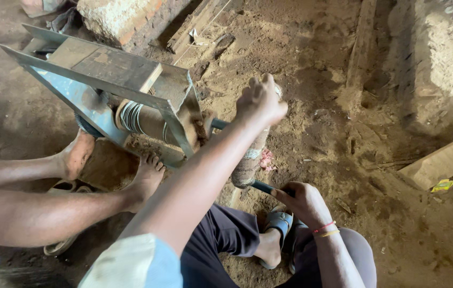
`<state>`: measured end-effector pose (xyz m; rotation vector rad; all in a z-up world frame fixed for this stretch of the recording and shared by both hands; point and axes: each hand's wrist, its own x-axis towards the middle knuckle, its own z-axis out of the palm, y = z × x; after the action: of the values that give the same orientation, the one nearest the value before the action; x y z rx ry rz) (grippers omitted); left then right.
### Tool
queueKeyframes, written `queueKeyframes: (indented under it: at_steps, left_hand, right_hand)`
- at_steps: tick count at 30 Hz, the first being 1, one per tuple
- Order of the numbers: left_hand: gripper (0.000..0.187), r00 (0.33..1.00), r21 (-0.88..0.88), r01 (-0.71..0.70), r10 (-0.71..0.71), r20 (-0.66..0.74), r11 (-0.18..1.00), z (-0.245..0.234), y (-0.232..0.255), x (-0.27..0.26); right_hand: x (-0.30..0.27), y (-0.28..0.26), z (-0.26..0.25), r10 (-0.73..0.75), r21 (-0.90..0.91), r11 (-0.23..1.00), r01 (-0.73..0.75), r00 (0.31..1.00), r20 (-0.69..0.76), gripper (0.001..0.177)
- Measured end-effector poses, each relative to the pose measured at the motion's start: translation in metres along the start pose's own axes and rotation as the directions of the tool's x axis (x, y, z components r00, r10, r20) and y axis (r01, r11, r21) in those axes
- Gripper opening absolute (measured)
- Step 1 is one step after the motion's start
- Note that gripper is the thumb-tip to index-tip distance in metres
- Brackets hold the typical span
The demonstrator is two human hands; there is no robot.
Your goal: The person operates a manual winding machine to wind rope onto a wooden spindle by turning a handle and guiding the rope by hand.
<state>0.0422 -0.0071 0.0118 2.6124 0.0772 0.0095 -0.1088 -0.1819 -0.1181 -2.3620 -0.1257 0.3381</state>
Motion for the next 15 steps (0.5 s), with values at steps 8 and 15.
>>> queueKeyframes:
  at_steps: [8, 15]
  left_hand:
    - [0.097, 0.956, 0.020, -0.167, 0.167, -0.242, 0.986, 0.033, -0.030, -0.060]
    - [0.089, 0.999, 0.000, -0.037, 0.037, -0.013, 0.999, 0.015, -0.013, -0.045]
  right_hand:
    - [-0.003, -0.005, -0.002, 0.051, -0.003, 0.999, -0.051, 0.999, 0.019, 0.046]
    - [-0.015, -0.008, -0.011, 0.003, 0.024, 1.000, -0.002, 0.998, -0.062, 0.039]
